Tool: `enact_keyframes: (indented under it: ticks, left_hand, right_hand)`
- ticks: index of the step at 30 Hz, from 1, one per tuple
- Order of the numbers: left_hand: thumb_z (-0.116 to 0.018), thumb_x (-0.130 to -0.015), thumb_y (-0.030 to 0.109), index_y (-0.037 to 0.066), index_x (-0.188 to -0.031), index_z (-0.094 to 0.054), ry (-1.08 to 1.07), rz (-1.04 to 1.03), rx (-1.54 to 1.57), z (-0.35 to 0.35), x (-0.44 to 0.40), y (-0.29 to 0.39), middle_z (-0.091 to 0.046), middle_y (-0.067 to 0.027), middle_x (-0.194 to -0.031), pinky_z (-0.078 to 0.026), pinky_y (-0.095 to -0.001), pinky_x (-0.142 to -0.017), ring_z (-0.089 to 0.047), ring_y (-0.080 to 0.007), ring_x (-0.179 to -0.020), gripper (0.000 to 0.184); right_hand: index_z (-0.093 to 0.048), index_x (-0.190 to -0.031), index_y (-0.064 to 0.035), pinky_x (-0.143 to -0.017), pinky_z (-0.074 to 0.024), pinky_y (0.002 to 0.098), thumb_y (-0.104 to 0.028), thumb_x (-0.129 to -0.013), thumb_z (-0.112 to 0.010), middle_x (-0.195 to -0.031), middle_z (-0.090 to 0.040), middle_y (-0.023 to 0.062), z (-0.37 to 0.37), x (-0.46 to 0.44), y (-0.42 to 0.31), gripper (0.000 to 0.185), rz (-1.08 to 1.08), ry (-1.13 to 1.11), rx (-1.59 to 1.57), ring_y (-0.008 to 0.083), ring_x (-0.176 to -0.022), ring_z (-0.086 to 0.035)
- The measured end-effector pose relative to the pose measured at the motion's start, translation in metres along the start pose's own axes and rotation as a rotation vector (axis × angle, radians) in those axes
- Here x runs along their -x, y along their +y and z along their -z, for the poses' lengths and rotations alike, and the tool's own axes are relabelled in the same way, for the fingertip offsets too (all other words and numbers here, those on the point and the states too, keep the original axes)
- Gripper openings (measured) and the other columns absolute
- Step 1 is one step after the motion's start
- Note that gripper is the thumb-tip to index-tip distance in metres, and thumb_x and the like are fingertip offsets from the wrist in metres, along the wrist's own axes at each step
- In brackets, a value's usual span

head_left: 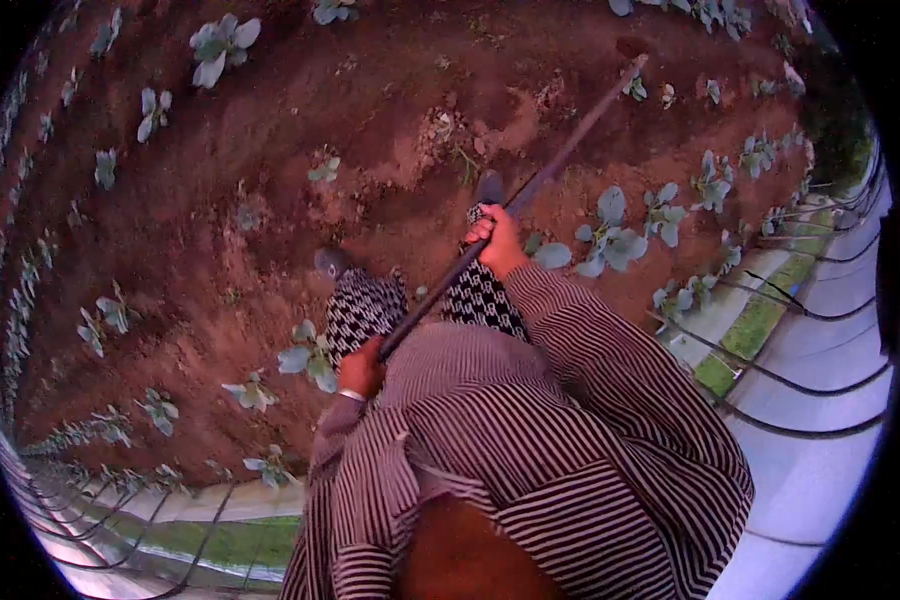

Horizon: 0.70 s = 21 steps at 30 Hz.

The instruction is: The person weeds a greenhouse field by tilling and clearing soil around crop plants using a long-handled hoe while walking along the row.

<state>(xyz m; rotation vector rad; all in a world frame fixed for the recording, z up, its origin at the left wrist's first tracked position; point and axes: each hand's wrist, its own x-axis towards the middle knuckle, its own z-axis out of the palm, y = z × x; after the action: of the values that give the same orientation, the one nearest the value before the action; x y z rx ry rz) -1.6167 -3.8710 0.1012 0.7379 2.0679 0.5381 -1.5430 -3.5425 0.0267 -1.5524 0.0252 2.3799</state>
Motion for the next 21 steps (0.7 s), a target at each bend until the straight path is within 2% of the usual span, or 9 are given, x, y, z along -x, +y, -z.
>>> enact_keyframes:
  ticks: [4, 7, 9, 12, 13, 16, 17, 20, 21]
  left_hand:
    - [-0.056, -0.067, 0.013, 0.011, -0.087, -0.051, 0.164, -0.018, -0.073, 0.046, 0.030, -0.081, -0.057, -0.0151, -0.073, -0.043, -0.0423, -0.051, -0.056, -0.0333, -0.063, 0.021]
    - [-0.053, -0.070, 0.015, 0.010, -0.083, -0.051, 0.054, 0.192, -0.297, 0.083, 0.051, -0.110, -0.057, -0.0141, -0.072, -0.044, -0.0428, -0.051, -0.056, -0.0332, -0.061, 0.014]
    - [-0.050, -0.073, 0.014, 0.008, -0.083, -0.051, 0.052, 0.195, -0.331, 0.082, 0.037, -0.101, -0.056, -0.0139, -0.071, -0.044, -0.0424, -0.050, -0.057, -0.0325, -0.060, 0.011]
    - [-0.046, -0.076, 0.013, 0.007, -0.082, -0.050, 0.062, 0.144, -0.399, 0.085, 0.018, -0.069, -0.056, -0.0141, -0.070, -0.044, -0.0417, -0.049, -0.057, -0.0322, -0.058, 0.009]
    - [-0.045, -0.077, 0.013, 0.006, -0.081, -0.049, 0.067, 0.111, -0.420, 0.084, 0.011, -0.060, -0.056, -0.0143, -0.071, -0.045, -0.0415, -0.048, -0.057, -0.0322, -0.057, 0.009]
    - [-0.045, -0.077, 0.013, 0.006, -0.080, -0.048, 0.023, 0.083, -0.391, 0.081, 0.015, -0.060, -0.055, -0.0143, -0.071, -0.044, -0.0424, -0.049, -0.056, -0.0323, -0.059, 0.008]
    - [-0.046, -0.076, 0.013, 0.006, -0.080, -0.048, -0.003, 0.091, -0.373, 0.080, 0.009, -0.067, -0.055, -0.0143, -0.072, -0.044, -0.0430, -0.050, -0.056, -0.0323, -0.060, 0.008]
    - [-0.049, -0.075, 0.014, 0.006, -0.079, -0.048, -0.010, 0.196, -0.405, 0.106, 0.018, -0.056, -0.054, -0.0144, -0.070, -0.044, -0.0432, -0.052, -0.056, -0.0324, -0.062, 0.009]
    - [-0.054, -0.071, 0.018, 0.006, -0.078, -0.049, 0.040, 0.172, -0.390, 0.092, 0.022, -0.086, -0.054, -0.0138, -0.070, -0.044, -0.0422, -0.054, -0.056, -0.0319, -0.065, 0.015]
  right_hand:
    - [-0.038, -0.058, -0.0131, -0.047, -0.0372, 0.0300, -0.018, -0.073, -0.057, -0.049, -0.040, 0.0001, -0.017, -0.012, 0.106, 0.025, -0.106, -0.095, -0.048, 0.0139, -0.044, -0.038]
    - [-0.040, -0.062, -0.0110, -0.052, -0.0411, 0.0348, -0.021, -0.075, -0.058, -0.053, -0.041, 0.0037, -0.045, -0.007, 0.178, 0.024, -0.108, 0.067, 0.079, 0.0203, -0.053, -0.045]
    - [-0.041, -0.062, -0.0102, -0.053, -0.0422, 0.0373, -0.023, -0.075, -0.059, -0.053, -0.042, 0.0061, -0.037, -0.032, 0.209, 0.026, -0.175, 0.180, 0.095, 0.0232, -0.053, -0.046]
    - [-0.041, -0.067, -0.0085, -0.050, -0.0413, 0.0384, -0.022, -0.075, -0.058, -0.053, -0.043, 0.0087, 0.025, -0.101, 0.217, 0.023, -0.091, -0.116, 0.315, 0.0242, -0.051, -0.045]
    - [-0.041, -0.067, -0.0081, -0.046, -0.0395, 0.0382, -0.019, -0.077, -0.056, -0.053, -0.043, 0.0091, -0.003, -0.084, 0.205, 0.021, -0.001, 0.160, 0.329, 0.0241, -0.048, -0.044]
    - [-0.040, -0.066, -0.0089, -0.042, -0.0372, 0.0353, -0.018, -0.077, -0.055, -0.051, -0.041, 0.0067, -0.007, -0.089, 0.189, 0.021, -0.119, 0.161, 0.122, 0.0220, -0.046, -0.042]
    - [-0.039, -0.065, -0.0093, -0.042, -0.0360, 0.0341, -0.016, -0.076, -0.055, -0.050, -0.039, 0.0045, -0.005, -0.096, 0.193, 0.020, -0.071, 0.178, 0.069, 0.0192, -0.044, -0.039]
    - [-0.038, -0.065, -0.0095, -0.045, -0.0369, 0.0341, -0.013, -0.075, -0.054, -0.049, -0.037, 0.0036, -0.011, -0.088, 0.215, 0.020, 0.007, 0.132, 0.177, 0.0172, -0.043, -0.037]
    - [-0.036, -0.060, -0.0097, -0.046, -0.0370, 0.0349, -0.012, -0.074, -0.054, -0.048, -0.036, 0.0036, -0.002, -0.097, 0.224, 0.023, 0.024, 0.209, 0.196, 0.0171, -0.042, -0.036]
